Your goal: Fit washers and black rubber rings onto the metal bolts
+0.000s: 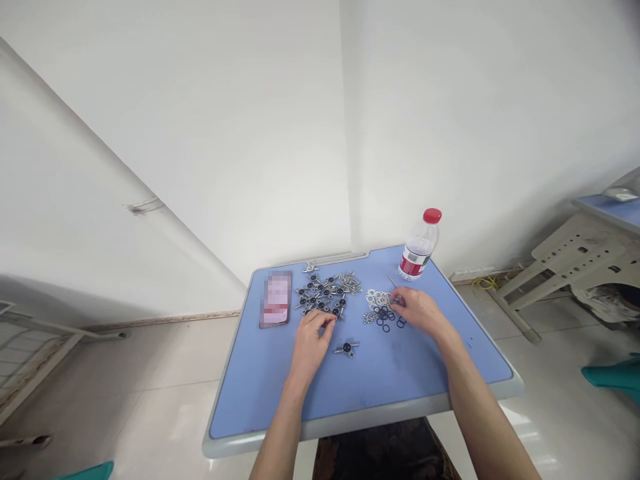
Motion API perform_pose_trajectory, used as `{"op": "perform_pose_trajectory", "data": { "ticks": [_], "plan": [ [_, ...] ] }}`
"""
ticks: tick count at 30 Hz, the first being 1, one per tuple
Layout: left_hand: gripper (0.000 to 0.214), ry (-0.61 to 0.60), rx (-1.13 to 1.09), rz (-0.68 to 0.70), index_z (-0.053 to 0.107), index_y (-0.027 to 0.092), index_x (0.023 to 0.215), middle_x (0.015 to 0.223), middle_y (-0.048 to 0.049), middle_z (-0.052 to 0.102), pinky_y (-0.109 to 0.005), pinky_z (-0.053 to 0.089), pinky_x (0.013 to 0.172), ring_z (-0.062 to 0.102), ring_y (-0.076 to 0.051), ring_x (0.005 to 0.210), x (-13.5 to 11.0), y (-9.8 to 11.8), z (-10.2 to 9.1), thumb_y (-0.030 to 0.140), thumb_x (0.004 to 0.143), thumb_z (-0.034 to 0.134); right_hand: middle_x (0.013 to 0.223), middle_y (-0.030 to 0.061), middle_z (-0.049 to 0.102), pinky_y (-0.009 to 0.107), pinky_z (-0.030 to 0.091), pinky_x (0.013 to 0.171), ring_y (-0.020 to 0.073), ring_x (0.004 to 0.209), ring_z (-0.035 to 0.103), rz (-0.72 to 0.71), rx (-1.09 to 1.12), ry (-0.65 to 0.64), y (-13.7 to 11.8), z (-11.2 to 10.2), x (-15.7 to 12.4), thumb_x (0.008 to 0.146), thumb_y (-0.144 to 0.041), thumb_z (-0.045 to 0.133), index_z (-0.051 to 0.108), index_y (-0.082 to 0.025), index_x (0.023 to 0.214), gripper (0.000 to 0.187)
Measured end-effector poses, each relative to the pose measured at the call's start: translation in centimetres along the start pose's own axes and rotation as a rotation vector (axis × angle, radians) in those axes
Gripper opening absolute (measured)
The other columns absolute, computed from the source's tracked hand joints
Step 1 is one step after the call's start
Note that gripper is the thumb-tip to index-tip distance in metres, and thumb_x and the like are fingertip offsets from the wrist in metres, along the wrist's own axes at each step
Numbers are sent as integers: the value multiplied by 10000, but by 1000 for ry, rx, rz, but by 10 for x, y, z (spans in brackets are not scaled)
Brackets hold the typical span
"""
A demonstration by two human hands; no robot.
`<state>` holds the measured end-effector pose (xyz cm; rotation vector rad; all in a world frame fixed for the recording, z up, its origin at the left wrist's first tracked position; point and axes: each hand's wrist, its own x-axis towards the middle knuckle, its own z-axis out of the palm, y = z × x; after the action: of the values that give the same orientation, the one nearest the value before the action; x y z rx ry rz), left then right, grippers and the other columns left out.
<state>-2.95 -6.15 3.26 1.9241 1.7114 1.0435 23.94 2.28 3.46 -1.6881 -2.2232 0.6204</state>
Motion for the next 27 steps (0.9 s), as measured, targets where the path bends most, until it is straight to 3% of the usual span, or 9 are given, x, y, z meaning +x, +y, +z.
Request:
{"op": "perform_pose_trajectory", "data": {
  "ticks": [19, 27],
  "plan": [
    [160, -4, 2, 8, 679, 217, 895, 872, -28, 658, -316, 478, 746, 603, -181, 826, -1, -3, 0, 189, 883, 522, 773, 11, 654, 236, 334, 594, 145, 671, 561, -28, 31, 0, -3, -1, -1, 809, -191, 542, 632, -199, 891, 122],
    [166, 118, 5, -27, 674, 214, 914, 864, -19, 644, -293, 479, 722, 595, -162, 784, 2, -12, -2, 157, 870, 525, 896, 27, 680, 244, 353, 611, 161, 742, 613, -81, -31, 153, -11, 12, 0, 883, -189, 516, 630, -208, 937, 127]
  ]
}}
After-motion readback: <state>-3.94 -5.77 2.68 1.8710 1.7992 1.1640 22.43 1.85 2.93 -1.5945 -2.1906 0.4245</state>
